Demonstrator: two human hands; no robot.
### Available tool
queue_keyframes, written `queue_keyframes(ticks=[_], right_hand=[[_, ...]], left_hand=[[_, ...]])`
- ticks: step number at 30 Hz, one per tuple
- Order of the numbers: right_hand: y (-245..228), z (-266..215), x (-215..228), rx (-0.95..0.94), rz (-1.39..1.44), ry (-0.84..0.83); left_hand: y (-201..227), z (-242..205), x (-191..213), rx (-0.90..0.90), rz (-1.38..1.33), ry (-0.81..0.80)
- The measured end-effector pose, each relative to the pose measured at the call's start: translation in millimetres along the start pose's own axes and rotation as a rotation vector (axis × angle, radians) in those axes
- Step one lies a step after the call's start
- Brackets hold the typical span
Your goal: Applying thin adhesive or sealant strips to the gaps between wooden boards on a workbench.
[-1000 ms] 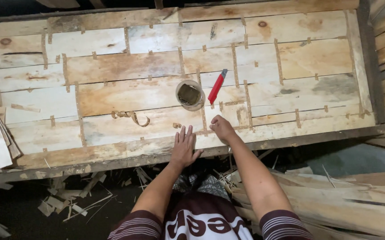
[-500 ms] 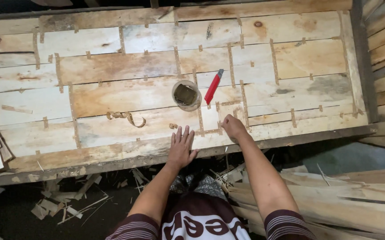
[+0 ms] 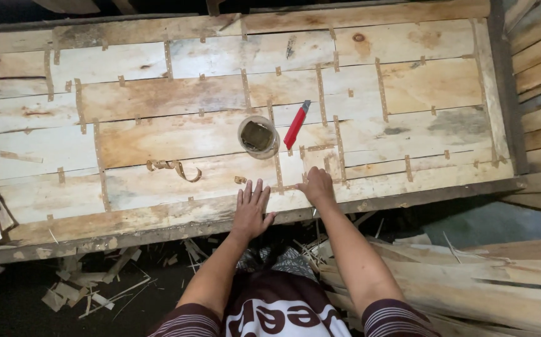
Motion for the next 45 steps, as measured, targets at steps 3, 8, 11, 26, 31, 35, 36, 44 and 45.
queue_keyframes(ticks=[3, 8, 11, 26, 31, 35, 36, 44, 45], right_hand=[[-10, -13, -8, 0.086, -0.119, 0.092], [-25, -34, -15, 0.135, -0.093, 0.198], [-34, -40, -15, 0.202, -0.016, 0.246], [-83, -8, -44, 0.374, -0.086, 0.49], [-86, -24, -35, 0.446, -0.095, 0.476], [-69, -24, -34, 0.374, 0.031, 0.295], [-63, -25, -37, 0.343, 0.118, 0.209], [-75, -35, -27, 0.275, 0.136, 0.061], [-77, -35, -27, 0.268, 0.103, 0.07]], left_hand=[[-1, -2, -2, 0.005, -0.002, 0.006], [-3, 0, -4, 0.024, -0.028, -0.015], [-5, 0, -5, 0.024, -0.057, -0.006], [-22, -8, -19, -0.011, -0.096, 0.078], [-12, -13, -5, 0.042, 0.037, 0.052], [-12, -14, -6, 0.041, 0.067, 0.109], [-11, -17, -7, 0.045, 0.068, 0.128], [-13, -19, -1, 0.042, 0.012, 0.12], [-13, -18, 0, 0.03, -0.012, 0.135]])
Point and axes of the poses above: each hand's wrist, its own z-axis towards the middle knuckle, its own x-axis out of the back of the hand, y = z × x, the point moved 3 cm from there along z, towards the middle knuckle
